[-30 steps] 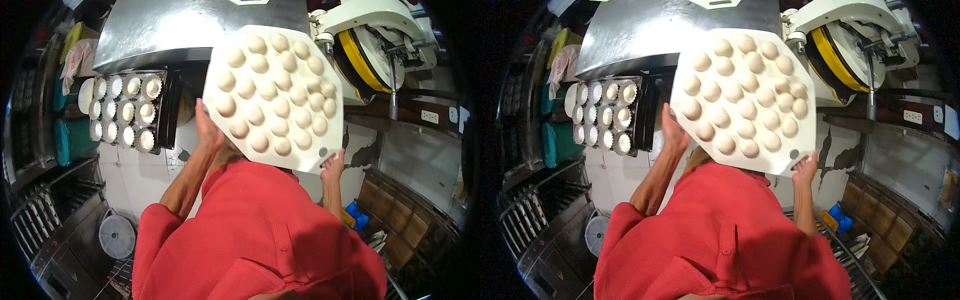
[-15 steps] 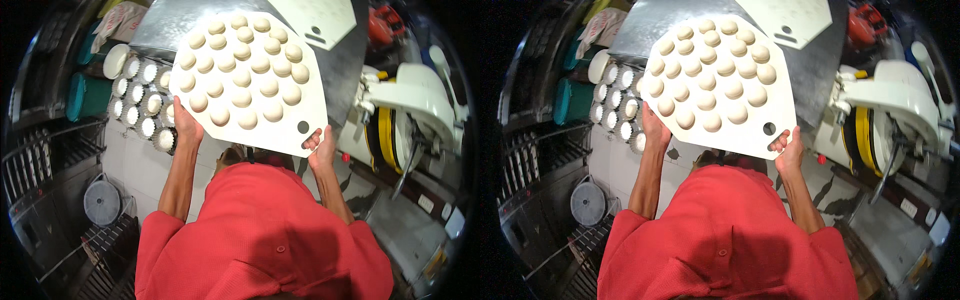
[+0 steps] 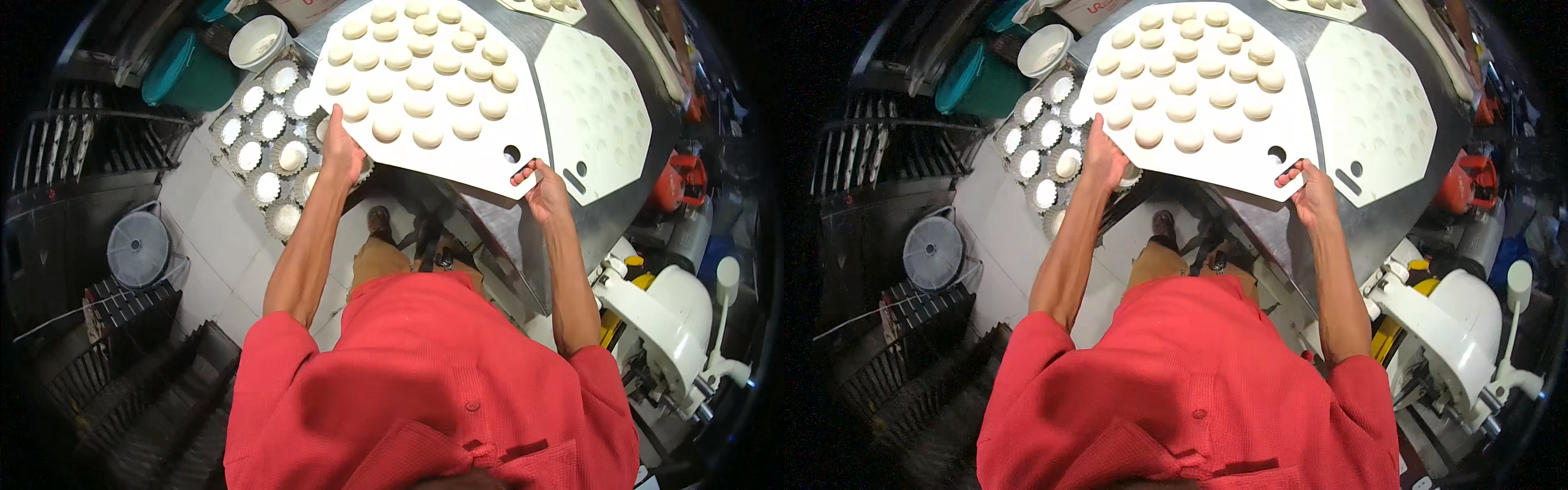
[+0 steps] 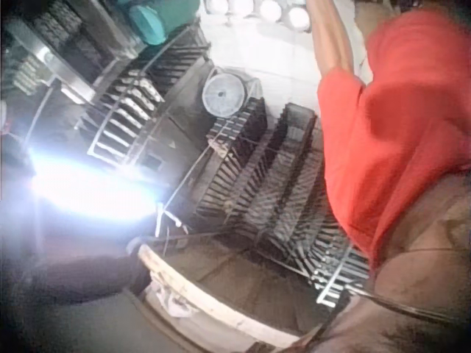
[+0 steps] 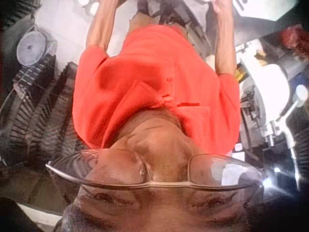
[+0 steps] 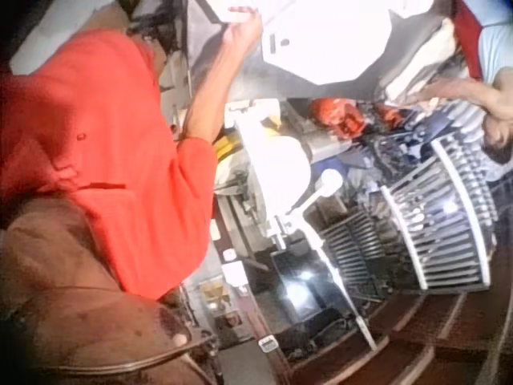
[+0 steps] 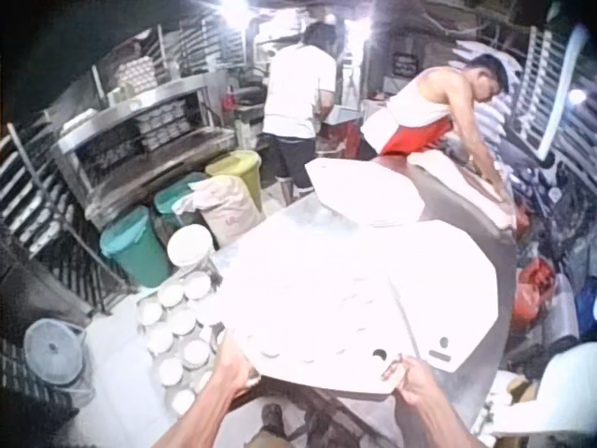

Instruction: The person operates a dough divider machine to portion dough, then places the resulting dough balls into individual paper cups on a tray and puts the tray onto a rack.

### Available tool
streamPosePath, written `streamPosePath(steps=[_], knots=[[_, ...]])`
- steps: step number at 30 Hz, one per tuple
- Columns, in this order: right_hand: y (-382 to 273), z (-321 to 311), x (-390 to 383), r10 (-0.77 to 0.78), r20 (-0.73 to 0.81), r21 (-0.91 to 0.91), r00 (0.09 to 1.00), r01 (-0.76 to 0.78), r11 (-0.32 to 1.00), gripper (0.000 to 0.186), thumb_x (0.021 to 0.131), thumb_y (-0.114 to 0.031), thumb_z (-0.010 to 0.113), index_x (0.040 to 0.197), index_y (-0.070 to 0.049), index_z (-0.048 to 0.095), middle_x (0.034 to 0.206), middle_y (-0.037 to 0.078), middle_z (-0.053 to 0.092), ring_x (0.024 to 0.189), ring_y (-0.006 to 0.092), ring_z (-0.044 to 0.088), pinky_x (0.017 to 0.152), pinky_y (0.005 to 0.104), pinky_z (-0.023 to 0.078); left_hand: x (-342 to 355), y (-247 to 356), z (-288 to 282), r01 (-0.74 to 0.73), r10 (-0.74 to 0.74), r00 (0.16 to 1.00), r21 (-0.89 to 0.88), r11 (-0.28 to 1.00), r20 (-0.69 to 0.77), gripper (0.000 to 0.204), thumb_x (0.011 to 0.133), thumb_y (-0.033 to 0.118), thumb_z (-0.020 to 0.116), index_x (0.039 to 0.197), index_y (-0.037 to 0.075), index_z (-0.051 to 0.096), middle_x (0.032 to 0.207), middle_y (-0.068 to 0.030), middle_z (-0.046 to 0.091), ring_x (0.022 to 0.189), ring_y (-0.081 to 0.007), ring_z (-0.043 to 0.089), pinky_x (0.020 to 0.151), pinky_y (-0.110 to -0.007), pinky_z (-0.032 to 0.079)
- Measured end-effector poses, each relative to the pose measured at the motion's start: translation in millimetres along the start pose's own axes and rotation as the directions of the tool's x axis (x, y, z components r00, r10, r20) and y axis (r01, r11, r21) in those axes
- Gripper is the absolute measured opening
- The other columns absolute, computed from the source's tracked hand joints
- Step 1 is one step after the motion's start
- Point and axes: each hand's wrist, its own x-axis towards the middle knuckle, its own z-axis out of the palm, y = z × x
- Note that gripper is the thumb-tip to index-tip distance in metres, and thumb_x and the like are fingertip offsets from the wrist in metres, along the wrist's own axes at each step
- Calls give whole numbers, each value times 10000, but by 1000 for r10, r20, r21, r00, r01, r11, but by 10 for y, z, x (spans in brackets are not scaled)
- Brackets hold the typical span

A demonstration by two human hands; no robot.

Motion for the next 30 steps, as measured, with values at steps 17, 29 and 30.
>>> streamPosePath(steps=[17, 29, 30], knots=[[-15, 1736, 418, -360, 575, -818, 735, 514, -257, 359, 890, -258, 747, 1078, 39, 671, 979, 222, 652, 975, 390, 637, 869, 462, 507, 283, -6, 45, -374, 435, 841, 927, 38, 322, 311, 893, 272, 721, 1074, 18, 704, 1051, -159, 674, 897, -299, 667, 821, -381, 535], [-204, 1823, 845, -68, 306, -660, 950, 263, 704, 305, 876, -240, 758, 1047, -21, 632, 921, 111, 685, 850, 181, 683, 744, 298, 547, 264, -307, 228, -612, 513, 729, 767, 191, 454, 380, 778, 96, 758, 1113, 24, 593, 994, -165, 637, 895, -320, 638, 772, -413, 520], [-248, 1851, 937, -99, 254, -800, 962, 266, 537, 336, 871, -283, 760, 1027, -1, 667, 923, 148, 709, 871, 221, 708, 770, 330, 558, 281, -300, 167, -494, 528, 803, 804, 331, 276, 338, 786, 105, 728, 1099, 36, 620, 1058, -187, 614, 969, -347, 619, 854, -420, 505]])
